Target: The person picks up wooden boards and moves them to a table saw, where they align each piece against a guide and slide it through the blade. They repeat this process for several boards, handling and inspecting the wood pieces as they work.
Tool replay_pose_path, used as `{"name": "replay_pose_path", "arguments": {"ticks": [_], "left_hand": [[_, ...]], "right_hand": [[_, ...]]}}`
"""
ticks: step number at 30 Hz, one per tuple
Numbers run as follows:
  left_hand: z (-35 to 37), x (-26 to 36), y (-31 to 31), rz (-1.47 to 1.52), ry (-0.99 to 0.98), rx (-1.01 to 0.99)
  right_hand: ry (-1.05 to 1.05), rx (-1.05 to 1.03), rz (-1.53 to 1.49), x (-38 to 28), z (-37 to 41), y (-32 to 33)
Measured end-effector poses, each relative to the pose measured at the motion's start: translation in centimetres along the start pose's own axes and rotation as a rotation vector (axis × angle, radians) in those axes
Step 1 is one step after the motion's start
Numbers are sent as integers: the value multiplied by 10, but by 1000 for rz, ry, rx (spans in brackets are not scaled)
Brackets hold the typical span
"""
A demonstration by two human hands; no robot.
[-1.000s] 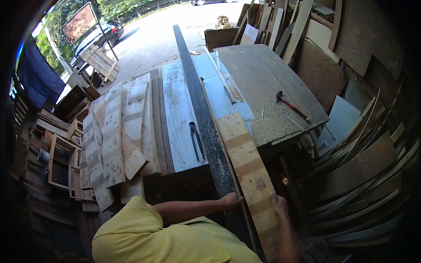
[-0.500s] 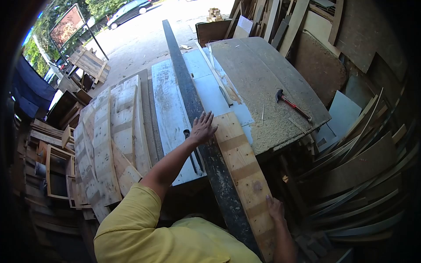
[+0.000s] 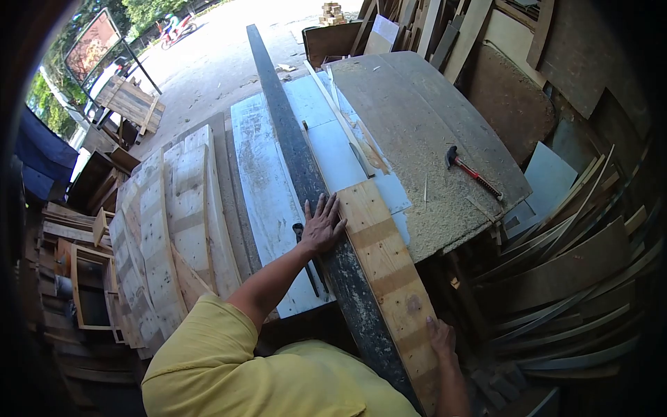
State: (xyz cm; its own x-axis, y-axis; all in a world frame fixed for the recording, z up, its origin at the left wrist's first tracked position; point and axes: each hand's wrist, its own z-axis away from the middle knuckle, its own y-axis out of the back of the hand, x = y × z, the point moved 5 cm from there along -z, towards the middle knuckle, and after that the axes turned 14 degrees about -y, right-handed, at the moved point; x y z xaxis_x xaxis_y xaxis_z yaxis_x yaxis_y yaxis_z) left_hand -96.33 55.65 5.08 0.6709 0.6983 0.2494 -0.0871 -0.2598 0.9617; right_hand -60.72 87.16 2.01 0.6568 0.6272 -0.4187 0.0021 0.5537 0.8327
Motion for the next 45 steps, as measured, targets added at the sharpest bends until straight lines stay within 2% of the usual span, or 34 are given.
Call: {"name": "replay_pose_path", "arguments": {"ticks": [8,18,20,24,25,26,28,30,32,38,41,45], "left_hand": [[0,-3,3,1,-4,76],[0,-3,3,36,-37,-3],[1,-9,2,101,-25,205],[2,-11,-3,21,4,238],[3,0,13,3,-5,313],[4,12,25,-9,-6,303],[7,38,36,2,91,27],[6,56,22,5,66,32],[5,65,4,106,163,-64],[-2,88,3,189,263,-120],[5,86,-1,199,286,-66],[12,75,-1,169,299,-110]], "right_hand": [[7,-15,2,6,-5,-6],[-46,-54,-10,26,13,4],[-86,-80,-25,32,17,-3],[-91,-38,4,34,16,-4],[-94,-21,10,33,14,-4],[-94,-30,-2,31,12,-2],[-111,-12,4,32,17,1],[-97,8,-12,42,18,-1],[-82,28,-26,48,21,-1],[-51,49,-38,63,16,0],[-70,-10,-42,49,14,12],[-47,-25,-59,52,11,6]]}}
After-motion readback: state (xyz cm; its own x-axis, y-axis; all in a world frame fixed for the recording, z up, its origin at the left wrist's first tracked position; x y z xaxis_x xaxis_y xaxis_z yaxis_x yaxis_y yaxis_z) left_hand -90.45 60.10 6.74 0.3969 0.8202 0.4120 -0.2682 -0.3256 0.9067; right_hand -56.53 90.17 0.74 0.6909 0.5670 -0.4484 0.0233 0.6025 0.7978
